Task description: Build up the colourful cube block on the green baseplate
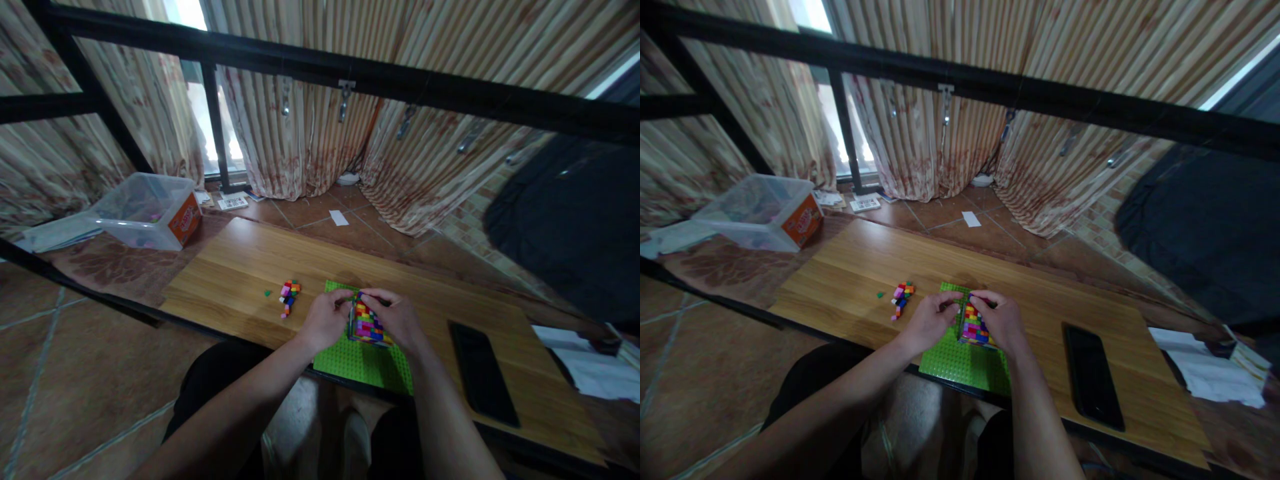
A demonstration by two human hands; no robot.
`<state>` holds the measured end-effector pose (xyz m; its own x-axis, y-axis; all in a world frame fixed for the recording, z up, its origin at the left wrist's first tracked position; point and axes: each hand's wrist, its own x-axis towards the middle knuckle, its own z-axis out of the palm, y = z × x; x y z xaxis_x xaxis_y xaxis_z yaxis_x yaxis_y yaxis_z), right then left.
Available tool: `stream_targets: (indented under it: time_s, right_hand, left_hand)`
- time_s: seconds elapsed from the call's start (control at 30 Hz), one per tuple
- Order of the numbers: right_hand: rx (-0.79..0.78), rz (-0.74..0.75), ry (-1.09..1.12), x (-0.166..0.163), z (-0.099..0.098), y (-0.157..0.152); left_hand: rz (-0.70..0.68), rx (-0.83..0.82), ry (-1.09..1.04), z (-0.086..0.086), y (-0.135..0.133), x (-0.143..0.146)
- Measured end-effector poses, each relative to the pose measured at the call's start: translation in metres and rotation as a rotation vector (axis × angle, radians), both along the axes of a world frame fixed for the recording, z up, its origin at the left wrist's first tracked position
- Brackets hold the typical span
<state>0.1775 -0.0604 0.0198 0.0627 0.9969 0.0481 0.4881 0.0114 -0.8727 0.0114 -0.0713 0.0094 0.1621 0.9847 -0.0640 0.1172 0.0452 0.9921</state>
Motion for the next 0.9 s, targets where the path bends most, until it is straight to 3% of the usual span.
stream_targets:
  time_s: [0.1, 0.2, 0.3, 0.5, 0.9]
  right_hand:
    - [0.090, -0.051, 0.011, 0.002, 0.001, -0.003]
    - [0.294, -0.084, 0.001, 0.000, 0.004, -0.007]
    - [0.414, -0.009, -0.039, -0.007, 0.010, -0.013]
    - [0.430, 0.162, -0.107, -0.021, 0.016, -0.022]
    - [0.432, 0.146, -0.075, -0.022, 0.013, -0.023]
  left_hand:
    - [0.060, -0.112, -0.142, 0.000, 0.003, 0.002]
    - [0.112, -0.203, -0.301, 0.006, 0.003, 0.004]
    - [0.119, -0.252, -0.464, 0.014, 0.001, 0.005]
    - [0.051, -0.331, -0.696, 0.021, -0.002, 0.001]
    - [0.022, -0.334, -0.778, 0.021, -0.002, 0.000]
